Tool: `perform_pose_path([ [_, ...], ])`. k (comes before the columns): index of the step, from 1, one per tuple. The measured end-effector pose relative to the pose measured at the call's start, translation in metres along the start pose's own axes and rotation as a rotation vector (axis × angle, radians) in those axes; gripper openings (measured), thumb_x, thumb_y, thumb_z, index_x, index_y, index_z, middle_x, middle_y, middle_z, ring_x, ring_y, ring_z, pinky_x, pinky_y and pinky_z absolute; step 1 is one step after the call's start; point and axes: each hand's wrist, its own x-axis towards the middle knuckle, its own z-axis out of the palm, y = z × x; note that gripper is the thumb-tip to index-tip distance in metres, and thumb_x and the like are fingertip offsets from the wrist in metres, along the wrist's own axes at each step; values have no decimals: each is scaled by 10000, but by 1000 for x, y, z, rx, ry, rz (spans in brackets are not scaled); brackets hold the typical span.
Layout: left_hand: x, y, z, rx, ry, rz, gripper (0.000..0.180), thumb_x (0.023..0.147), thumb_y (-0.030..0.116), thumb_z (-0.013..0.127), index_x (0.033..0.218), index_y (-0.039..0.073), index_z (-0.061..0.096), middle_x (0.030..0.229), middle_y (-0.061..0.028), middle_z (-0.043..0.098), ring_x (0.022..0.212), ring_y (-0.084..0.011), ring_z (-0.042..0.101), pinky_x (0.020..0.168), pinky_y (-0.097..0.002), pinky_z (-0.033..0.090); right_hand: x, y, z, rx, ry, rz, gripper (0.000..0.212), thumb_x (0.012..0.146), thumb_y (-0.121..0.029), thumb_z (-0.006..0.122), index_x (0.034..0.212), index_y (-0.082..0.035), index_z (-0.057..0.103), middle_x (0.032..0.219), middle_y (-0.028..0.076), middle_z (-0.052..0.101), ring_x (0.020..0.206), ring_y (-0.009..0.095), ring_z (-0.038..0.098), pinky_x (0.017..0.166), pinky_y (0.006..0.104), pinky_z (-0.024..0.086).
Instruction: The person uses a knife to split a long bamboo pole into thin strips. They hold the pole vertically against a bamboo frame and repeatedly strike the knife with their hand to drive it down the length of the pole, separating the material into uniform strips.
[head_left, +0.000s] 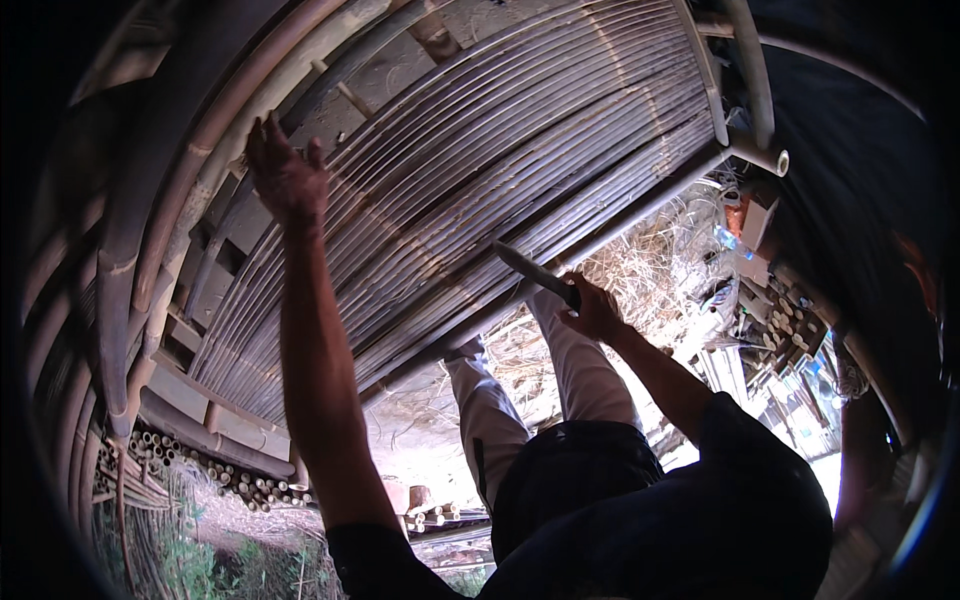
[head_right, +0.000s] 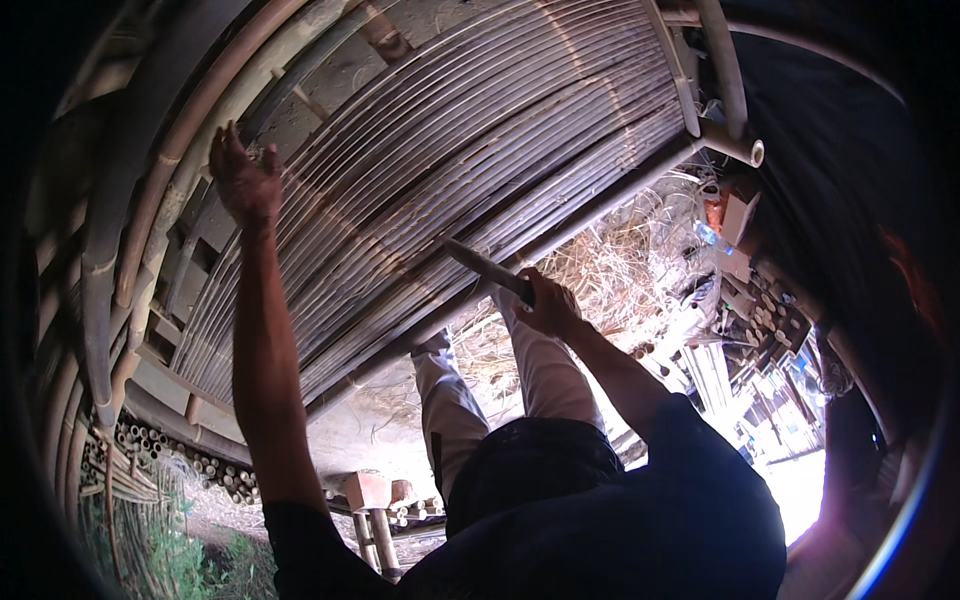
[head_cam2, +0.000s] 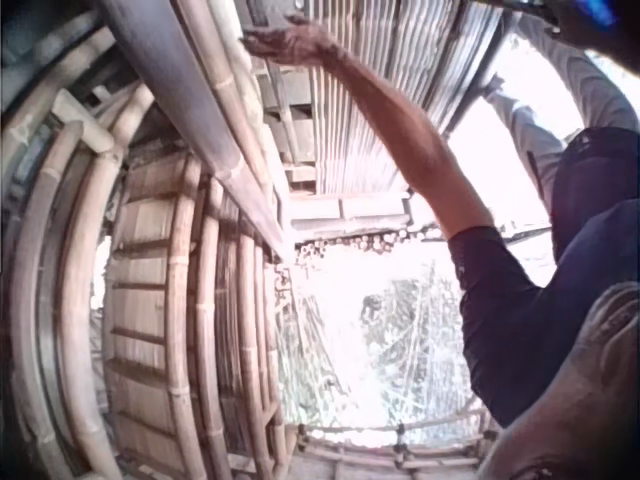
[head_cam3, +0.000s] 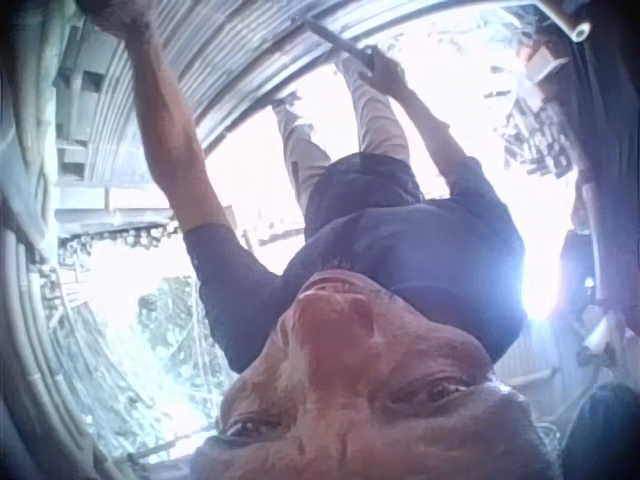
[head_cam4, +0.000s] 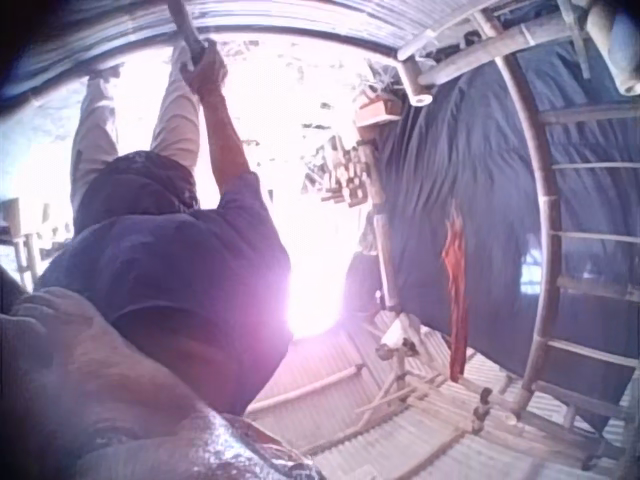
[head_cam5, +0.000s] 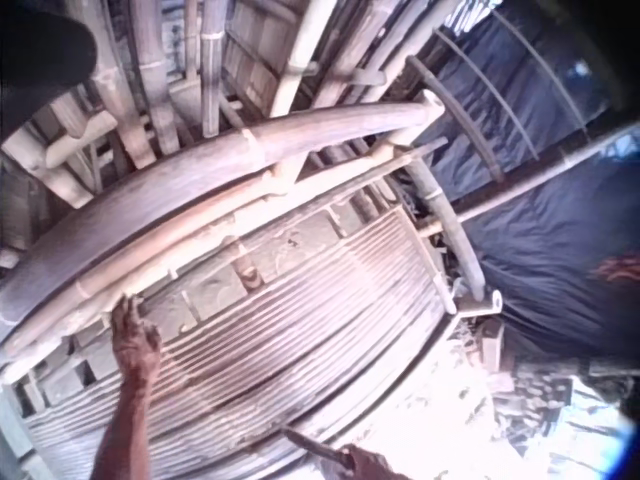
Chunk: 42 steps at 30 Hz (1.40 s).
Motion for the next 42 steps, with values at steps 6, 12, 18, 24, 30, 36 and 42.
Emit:
perform_pose_path([
  [6, 4, -41, 8, 39, -456, -48, 588, 953, 405, 583, 1402, 50, 448, 1250, -226, 586, 1148, -381, 571, 972, -494, 453, -66, 36, 9, 5, -111, 192, 418, 785, -277, 766, 1095, -91, 555, 794, 118, 636, 739, 325, 653, 673, 431, 511],
  [12, -15, -36, -9, -135, -618, -94, 474, 983, 431, 525, 1183, 9, 610, 1094, -235, 648, 1025, -413, 619, 868, -479, 488, -89, 48, 14, 146, -34, 250, 343, 777, -211, 779, 997, -69, 558, 726, 98, 589, 668, 258, 604, 642, 393, 489],
  [18, -37, 12, -76, -235, -572, 22, 449, 987, 432, 523, 1078, 1, 612, 985, -235, 647, 939, -424, 623, 788, -486, 497, -87, 47, 13, 366, 169, 189, 285, 776, -151, 786, 887, -65, 538, 660, 21, 469, 604, 143, 429, 577, 337, 419],
  [24, -55, 82, -169, -319, -494, -35, 420, 982, 453, 532, 1009, 40, 607, 914, -202, 652, 824, -425, 630, 690, -490, 486, -87, 38, 10, 472, 288, 119, 318, 755, -197, 821, 841, -59, 548, 664, 19, 500, 616, 131, 445, 574, 323, 415],
  [30, -81, 97, -208, -173, -525, -140, 469, 933, 516, 577, 942, 53, 649, 876, -200, 675, 815, -411, 654, 694, -495, 509, -92, 45, 41, 730, 404, 115, 327, 734, -208, 848, 829, -72, 567, 662, -3, 504, 601, 100, 442, 555, 293, 401],
  [36, -171, 86, -183, -297, -602, -235, 386, 932, 468, 606, 772, 118, 626, 756, -122, 667, 710, -354, 652, 616, -479, 494, -101, 24, 56, 786, 336, 299, 248, 795, -128, 793, 869, -88, 560, 611, -2, 517, 447, 77, 485, 391, 274, 399],
  [42, -227, 98, -162, -304, -645, -247, 365, 916, 396, 654, 711, 99, 598, 685, -115, 640, 642, -351, 630, 583, -473, 482, -111, 67, 92, 639, 390, 229, 276, 784, -176, 803, 861, -52, 570, 654, 9, 544, 513, 93, 500, 478, 285, 438],
])
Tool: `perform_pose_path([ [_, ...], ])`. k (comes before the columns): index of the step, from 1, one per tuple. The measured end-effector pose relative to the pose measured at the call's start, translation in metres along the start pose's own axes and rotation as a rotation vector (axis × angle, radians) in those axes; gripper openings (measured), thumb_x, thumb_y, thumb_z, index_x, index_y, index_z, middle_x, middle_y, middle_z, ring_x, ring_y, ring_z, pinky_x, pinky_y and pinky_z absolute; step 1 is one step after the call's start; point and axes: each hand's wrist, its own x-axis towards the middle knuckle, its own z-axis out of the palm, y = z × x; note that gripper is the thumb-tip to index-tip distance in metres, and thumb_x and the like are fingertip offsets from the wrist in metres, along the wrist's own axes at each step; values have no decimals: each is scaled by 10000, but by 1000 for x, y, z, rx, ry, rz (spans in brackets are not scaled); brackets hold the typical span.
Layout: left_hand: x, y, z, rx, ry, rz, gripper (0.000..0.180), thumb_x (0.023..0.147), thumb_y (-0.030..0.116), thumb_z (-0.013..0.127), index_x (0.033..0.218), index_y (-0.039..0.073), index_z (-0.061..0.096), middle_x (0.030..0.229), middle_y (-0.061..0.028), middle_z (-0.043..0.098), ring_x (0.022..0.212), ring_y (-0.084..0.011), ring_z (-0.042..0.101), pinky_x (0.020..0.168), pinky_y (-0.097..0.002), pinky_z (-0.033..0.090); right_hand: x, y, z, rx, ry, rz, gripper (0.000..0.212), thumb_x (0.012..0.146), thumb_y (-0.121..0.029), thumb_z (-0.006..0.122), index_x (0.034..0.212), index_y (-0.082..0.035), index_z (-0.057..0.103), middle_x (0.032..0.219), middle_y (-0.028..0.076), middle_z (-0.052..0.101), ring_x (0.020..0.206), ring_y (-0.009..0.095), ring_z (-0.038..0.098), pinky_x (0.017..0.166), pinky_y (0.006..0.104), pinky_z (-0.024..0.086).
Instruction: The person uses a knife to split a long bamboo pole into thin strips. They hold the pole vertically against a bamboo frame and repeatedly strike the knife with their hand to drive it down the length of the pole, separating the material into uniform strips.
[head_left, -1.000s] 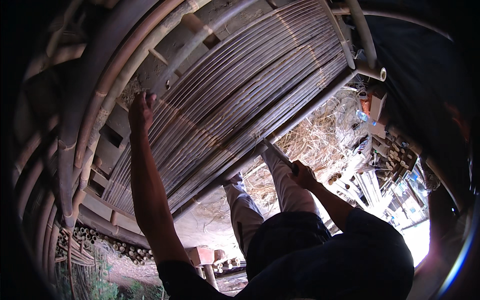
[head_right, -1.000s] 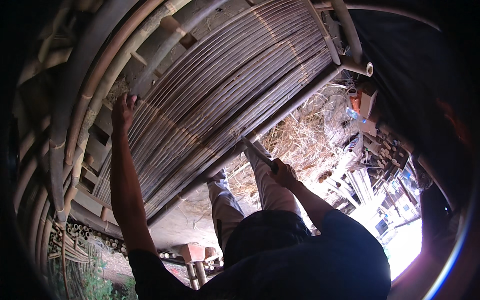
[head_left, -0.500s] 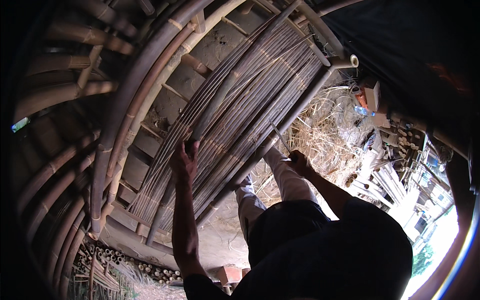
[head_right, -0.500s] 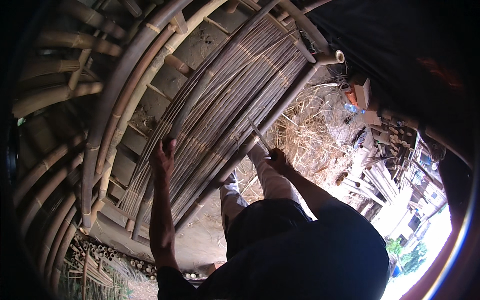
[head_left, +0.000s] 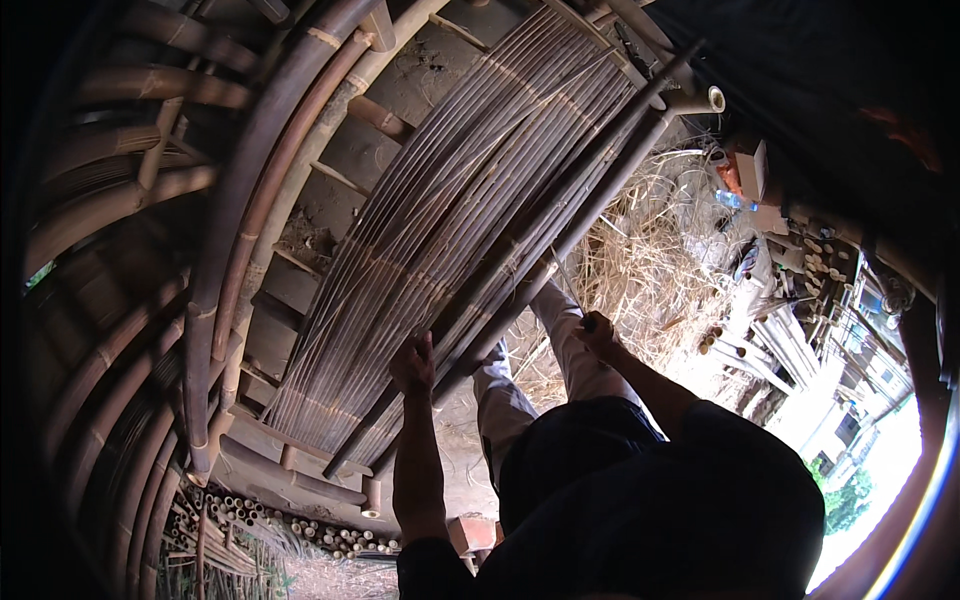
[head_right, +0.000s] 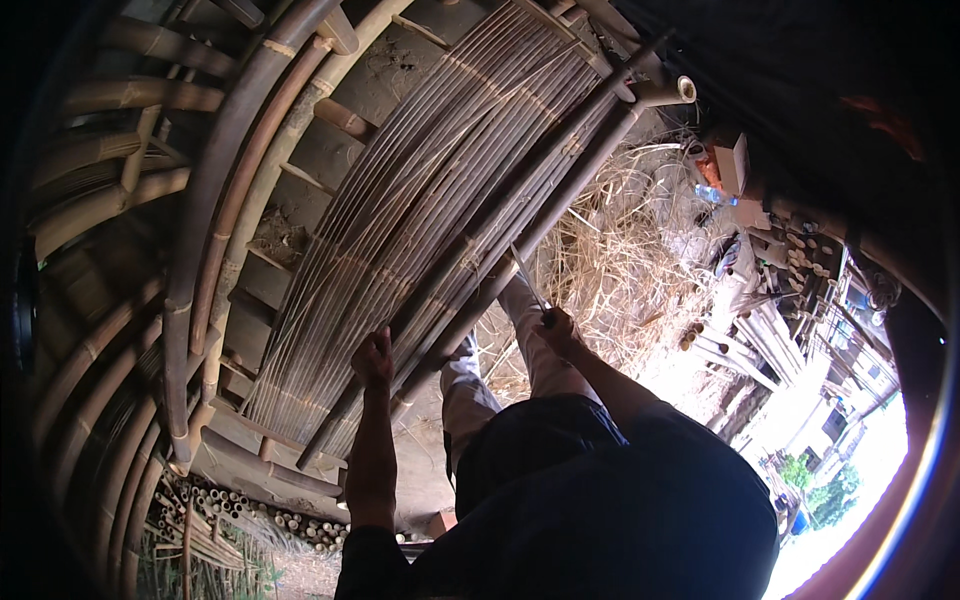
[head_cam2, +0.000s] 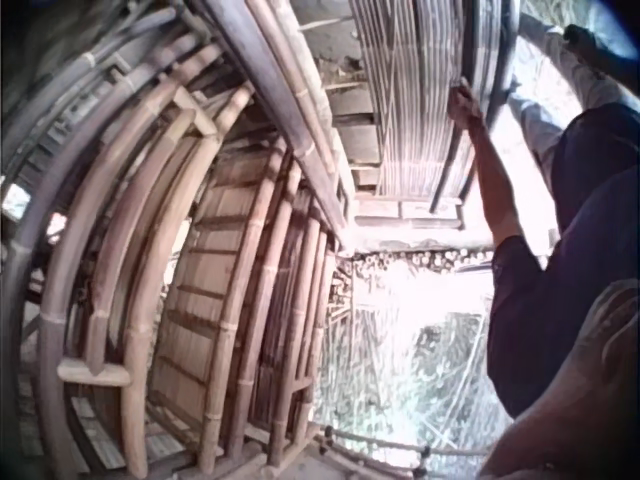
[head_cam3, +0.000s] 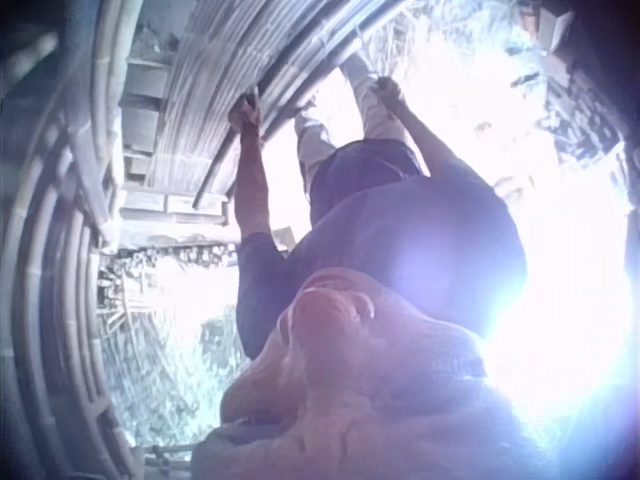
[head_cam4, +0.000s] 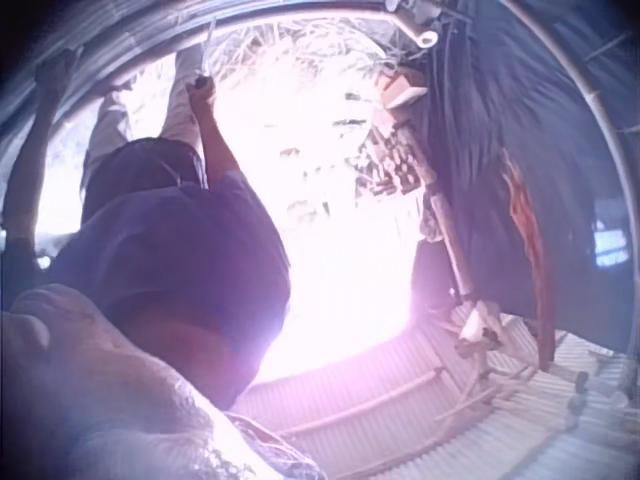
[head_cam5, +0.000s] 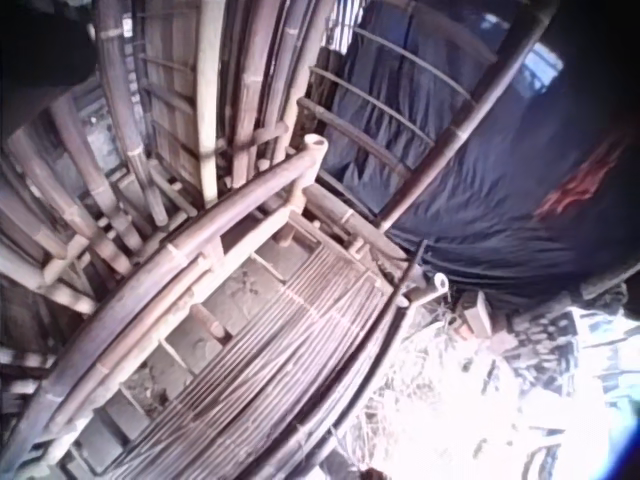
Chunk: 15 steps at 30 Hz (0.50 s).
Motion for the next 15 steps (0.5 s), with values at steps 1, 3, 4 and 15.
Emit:
perform_pose_path([
  [1, 2, 2, 3, -9, 5, 41, 377, 916, 407, 650, 708, 97, 594, 680, -118, 638, 639, -356, 628, 581, -473, 483, 4, 17, -1, -37, 14, -50, 265, 790, -156, 797, 871, -57, 566, 642, 6, 537, 484, 86, 498, 442, 277, 425],
  [3, 5, -4, 10, -16, 10, 135, 402, 915, 429, 641, 703, 91, 588, 670, -124, 633, 633, -366, 624, 576, -475, 485, 3, 21, -1, -13, 8, 20, 253, 802, -140, 788, 888, -63, 564, 630, 3, 534, 454, 80, 500, 404, 268, 414],
  [4, 6, -9, 13, 65, -82, 84, 399, 920, 440, 629, 725, 92, 609, 712, -131, 645, 672, -363, 634, 599, -479, 493, 4, 11, -1, 44, -13, 140, 249, 808, -143, 785, 895, -63, 566, 631, 5, 538, 453, 80, 505, 403, 266, 415],
  [15, 132, 39, 45, 357, 26, 176, 563, 948, 409, 590, 1403, 99, 472, 1363, -184, 519, 1246, -379, 496, 1013, -508, 427, 22, -9, -26, 166, -75, 381, 281, 775, -208, 804, 820, -58, 570, 647, 13, 529, 478, 88, 492, 398, 291, 423],
])
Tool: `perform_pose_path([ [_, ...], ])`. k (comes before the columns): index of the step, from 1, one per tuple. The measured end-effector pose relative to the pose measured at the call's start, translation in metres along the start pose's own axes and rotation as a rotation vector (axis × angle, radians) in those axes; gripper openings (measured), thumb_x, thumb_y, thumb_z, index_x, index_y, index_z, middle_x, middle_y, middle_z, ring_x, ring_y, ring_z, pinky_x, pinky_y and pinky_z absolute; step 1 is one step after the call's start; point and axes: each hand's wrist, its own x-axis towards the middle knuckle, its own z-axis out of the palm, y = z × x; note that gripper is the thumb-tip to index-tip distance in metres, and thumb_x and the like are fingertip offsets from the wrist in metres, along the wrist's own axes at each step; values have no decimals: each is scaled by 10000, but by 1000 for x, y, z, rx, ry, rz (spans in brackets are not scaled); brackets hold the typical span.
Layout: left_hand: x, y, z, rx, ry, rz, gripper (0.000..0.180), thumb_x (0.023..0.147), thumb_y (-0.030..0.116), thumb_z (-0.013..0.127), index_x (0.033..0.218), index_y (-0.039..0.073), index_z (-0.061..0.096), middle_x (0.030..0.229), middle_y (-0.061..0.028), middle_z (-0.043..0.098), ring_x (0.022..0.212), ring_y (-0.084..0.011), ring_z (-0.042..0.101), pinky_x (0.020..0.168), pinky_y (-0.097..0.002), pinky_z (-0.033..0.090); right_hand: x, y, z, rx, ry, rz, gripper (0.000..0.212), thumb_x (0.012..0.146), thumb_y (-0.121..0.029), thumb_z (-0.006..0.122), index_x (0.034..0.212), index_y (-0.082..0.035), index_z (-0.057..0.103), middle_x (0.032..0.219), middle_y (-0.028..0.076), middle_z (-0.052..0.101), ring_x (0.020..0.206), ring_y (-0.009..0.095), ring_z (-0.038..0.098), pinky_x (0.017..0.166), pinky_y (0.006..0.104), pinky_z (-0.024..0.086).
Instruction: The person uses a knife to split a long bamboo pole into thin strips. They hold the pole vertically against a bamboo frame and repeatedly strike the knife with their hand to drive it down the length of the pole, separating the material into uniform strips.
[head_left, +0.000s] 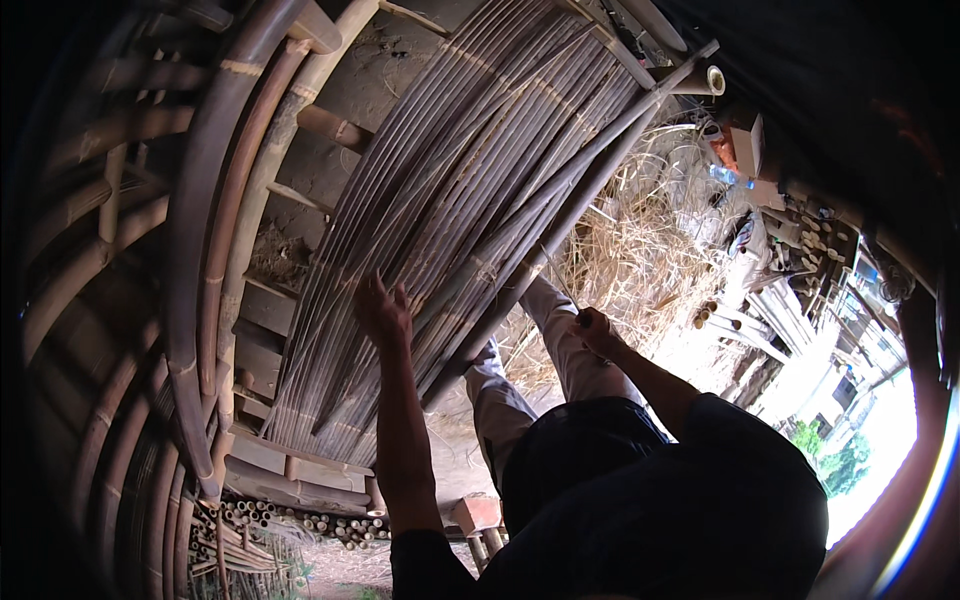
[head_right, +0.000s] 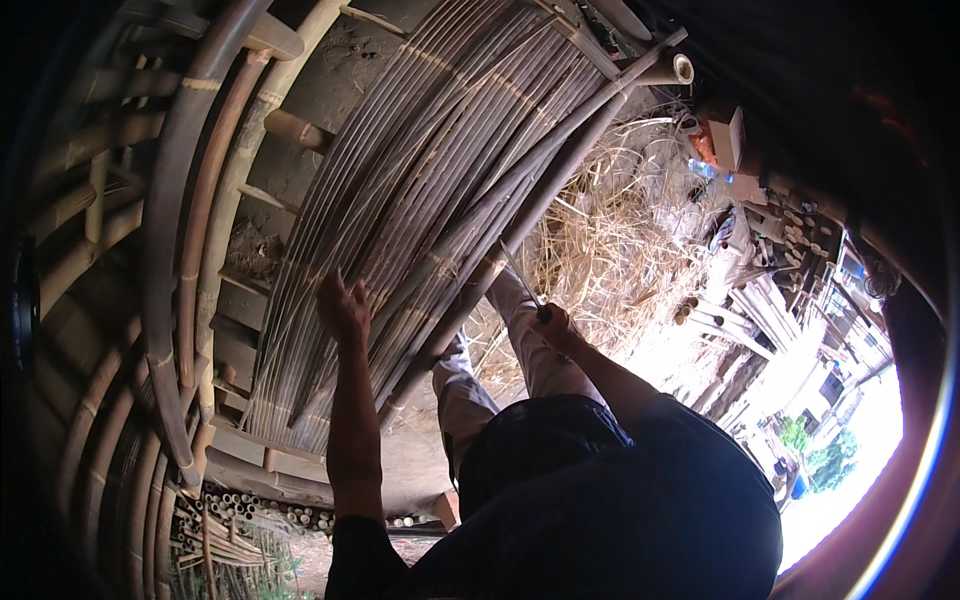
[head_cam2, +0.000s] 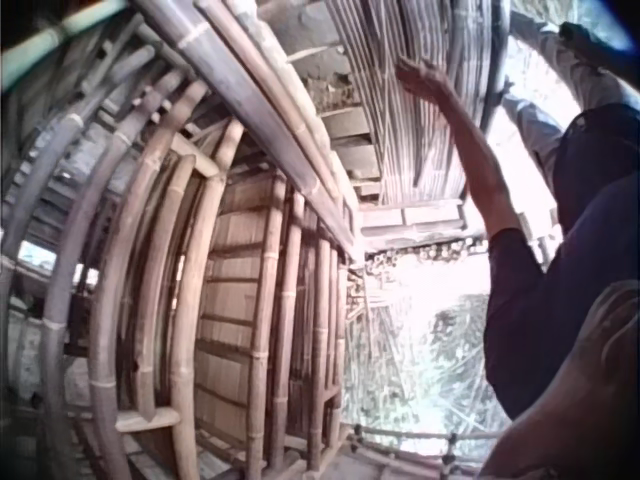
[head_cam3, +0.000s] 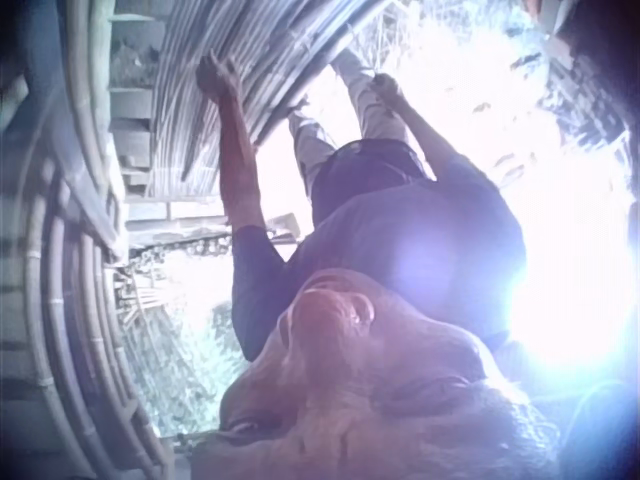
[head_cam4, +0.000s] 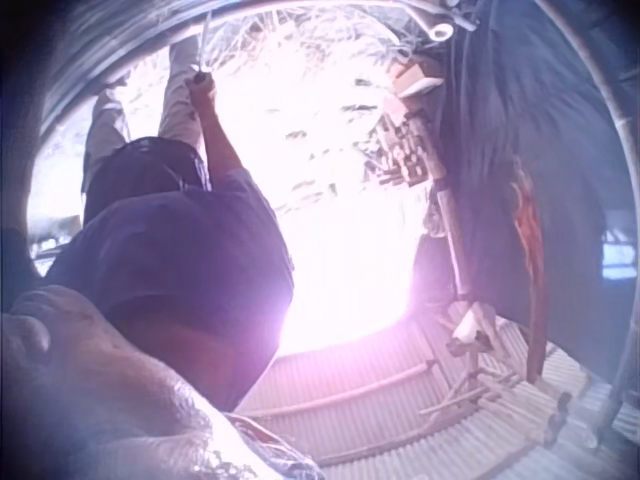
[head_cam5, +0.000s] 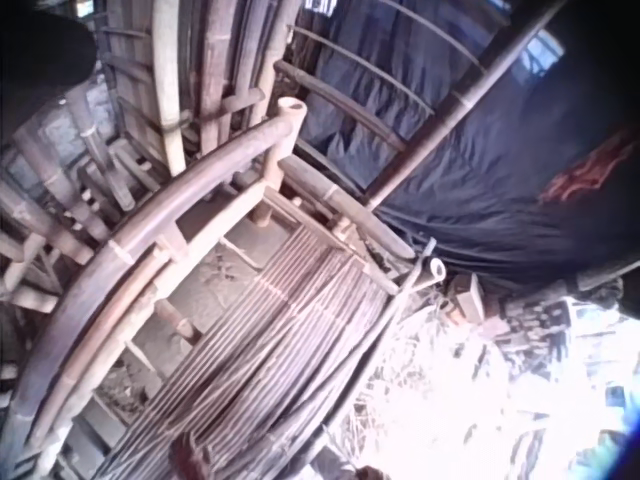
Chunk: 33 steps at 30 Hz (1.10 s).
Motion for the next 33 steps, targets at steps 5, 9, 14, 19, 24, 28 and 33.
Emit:
perform_pose_path([
  [5, 99, 64, -14, -162, -170, 192, 668, 927, 331, 649, 1496, 149, 350, 1428, -161, 447, 1295, -356, 452, 1029, -507, 411, 8, 1, -8, -27, -17, 58, 279, 781, -207, 804, 829, -56, 574, 641, 12, 542, 474, 92, 503, 403, 296, 433],
  [9, 142, 98, -5, -103, -146, 226, 701, 934, 352, 637, 1519, 190, 286, 1346, -150, 500, 1243, -334, 494, 972, -490, 449, 11, 10, -11, 16, -20, 69, 276, 777, -191, 808, 839, -53, 578, 648, 14, 555, 477, 97, 519, 407, 303, 447],
  [14, 158, 73, 50, -286, 44, 207, 400, 935, 473, 611, 1132, 126, 637, 909, -123, 652, 880, -333, 642, 734, -469, 522, 13, 1, -21, 7, -34, 134, 269, 783, -185, 801, 865, -49, 585, 658, 24, 570, 483, 100, 534, 414, 307, 461],
  [19, 187, 78, -7, -246, -108, -58, 679, 944, 701, 356, 977, 117, 701, 878, -189, 692, 829, -381, 682, 673, -462, 540, 18, 14, -19, -32, -30, 92, 235, 815, -177, 774, 866, -56, 579, 647, 22, 570, 470, 95, 534, 409, 297, 453],
  [24, 235, 63, -55, -233, -133, -148, 644, 964, 639, 398, 891, 85, 717, 910, -193, 695, 883, -428, 657, 723, -499, 514, 18, -6, -25, -25, -34, 106, 224, 851, -178, 754, 843, -74, 556, 610, 4, 543, 447, 87, 520, 398, 281, 431],
  [28, 245, 29, -40, -386, -67, -78, 617, 936, 630, 477, 844, 67, 711, 834, -168, 694, 828, -417, 662, 681, -469, 501, 20, -14, -33, -4, -36, 136, 268, 792, -178, 800, 881, -34, 593, 683, 18, 566, 490, 98, 534, 412, 300, 455],
  [33, 250, 40, -41, -344, -102, -197, 621, 904, 661, 507, 857, 78, 714, 888, -185, 693, 894, -421, 653, 732, -470, 501, 21, -16, -35, -40, -25, 140, 319, 747, -180, 840, 859, -30, 582, 686, 19, 566, 488, 102, 520, 413, 303, 446],
])
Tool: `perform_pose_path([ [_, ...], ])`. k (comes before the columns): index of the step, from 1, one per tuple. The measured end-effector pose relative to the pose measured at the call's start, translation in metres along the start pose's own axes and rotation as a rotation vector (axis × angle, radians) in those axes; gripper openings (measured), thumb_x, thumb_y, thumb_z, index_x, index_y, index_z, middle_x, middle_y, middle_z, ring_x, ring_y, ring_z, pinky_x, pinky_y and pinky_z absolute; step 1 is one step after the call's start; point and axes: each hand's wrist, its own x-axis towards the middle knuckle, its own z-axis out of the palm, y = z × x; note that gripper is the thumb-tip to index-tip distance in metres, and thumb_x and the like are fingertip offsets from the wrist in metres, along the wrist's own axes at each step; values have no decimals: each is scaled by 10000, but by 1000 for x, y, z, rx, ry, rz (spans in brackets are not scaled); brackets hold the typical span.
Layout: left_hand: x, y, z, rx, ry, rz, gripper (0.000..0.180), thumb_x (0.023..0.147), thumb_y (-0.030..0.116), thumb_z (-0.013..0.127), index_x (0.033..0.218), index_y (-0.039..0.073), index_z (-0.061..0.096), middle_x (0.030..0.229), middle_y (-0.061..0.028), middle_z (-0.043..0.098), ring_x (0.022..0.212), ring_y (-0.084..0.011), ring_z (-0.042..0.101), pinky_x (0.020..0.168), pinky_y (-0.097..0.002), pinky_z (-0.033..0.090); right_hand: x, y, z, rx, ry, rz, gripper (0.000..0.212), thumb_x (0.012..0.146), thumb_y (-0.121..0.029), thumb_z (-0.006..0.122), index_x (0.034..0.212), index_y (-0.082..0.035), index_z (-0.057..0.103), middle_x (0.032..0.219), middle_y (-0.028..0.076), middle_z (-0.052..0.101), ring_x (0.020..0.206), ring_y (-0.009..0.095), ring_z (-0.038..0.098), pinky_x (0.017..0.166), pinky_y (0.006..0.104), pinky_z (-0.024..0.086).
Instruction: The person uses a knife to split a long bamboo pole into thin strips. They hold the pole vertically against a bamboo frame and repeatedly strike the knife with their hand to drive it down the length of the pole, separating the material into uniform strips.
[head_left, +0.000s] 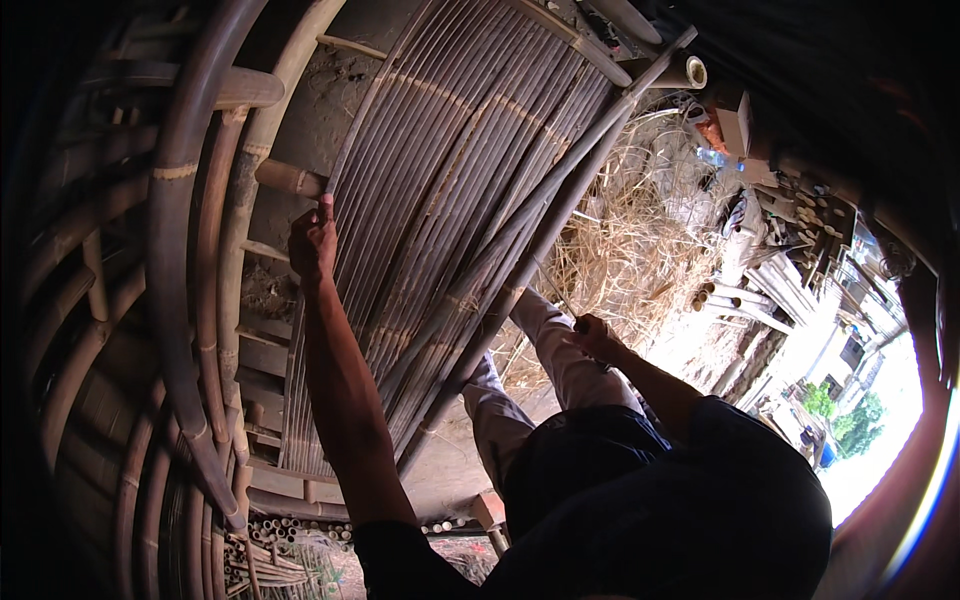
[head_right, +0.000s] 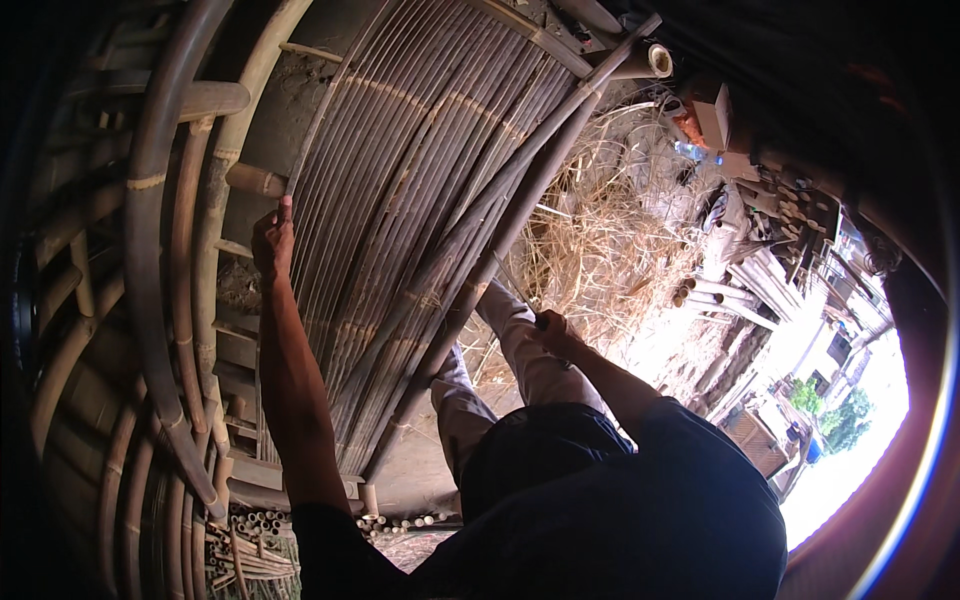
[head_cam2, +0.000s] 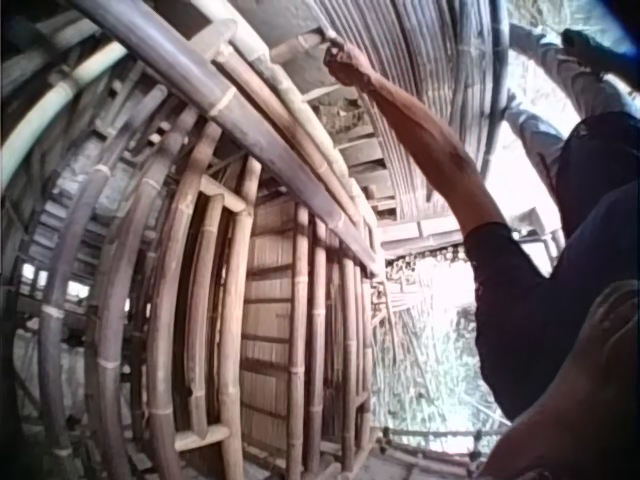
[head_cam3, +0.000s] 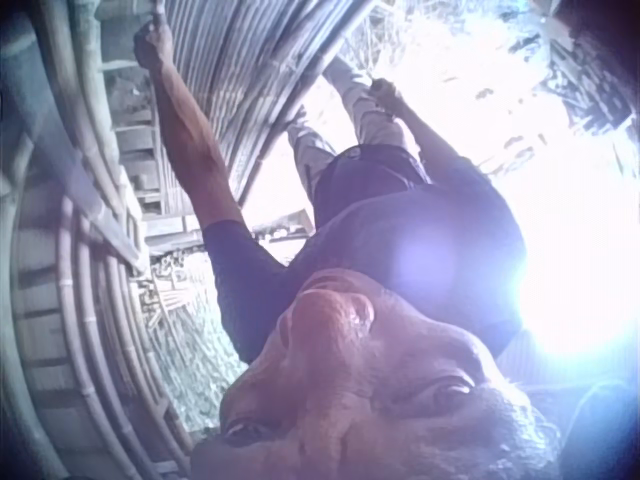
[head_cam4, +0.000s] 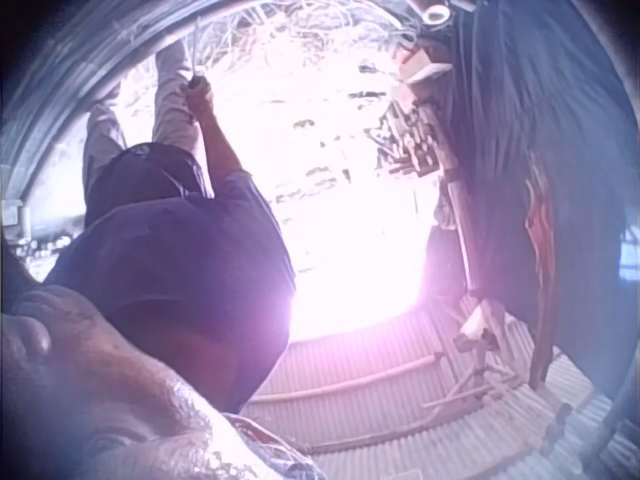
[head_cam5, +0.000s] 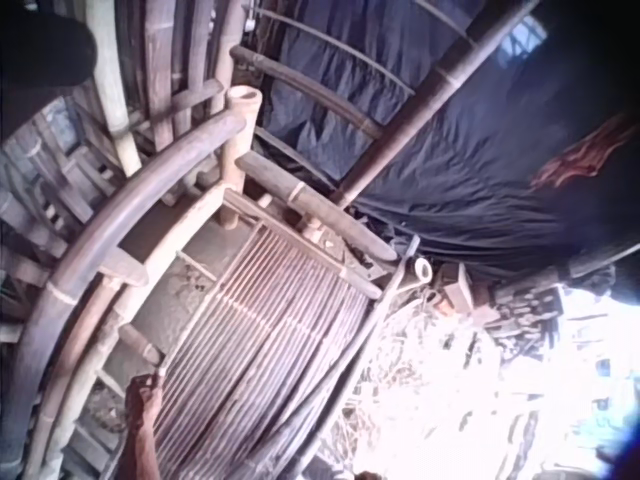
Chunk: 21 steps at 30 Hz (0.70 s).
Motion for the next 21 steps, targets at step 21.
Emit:
perform_pose_path([
  [21, -9, 13, -20, 254, -2, -281, 776, 808, 838, 429, 1013, 158, 742, 1078, -194, 696, 1061, -364, 650, 892, -509, 511, 7, -12, -7, -395, -41, -243, 391, 725, -309, 856, 853, -39, 604, 685, 18, 554, 619, 118, 490, 580, 323, 449],
])
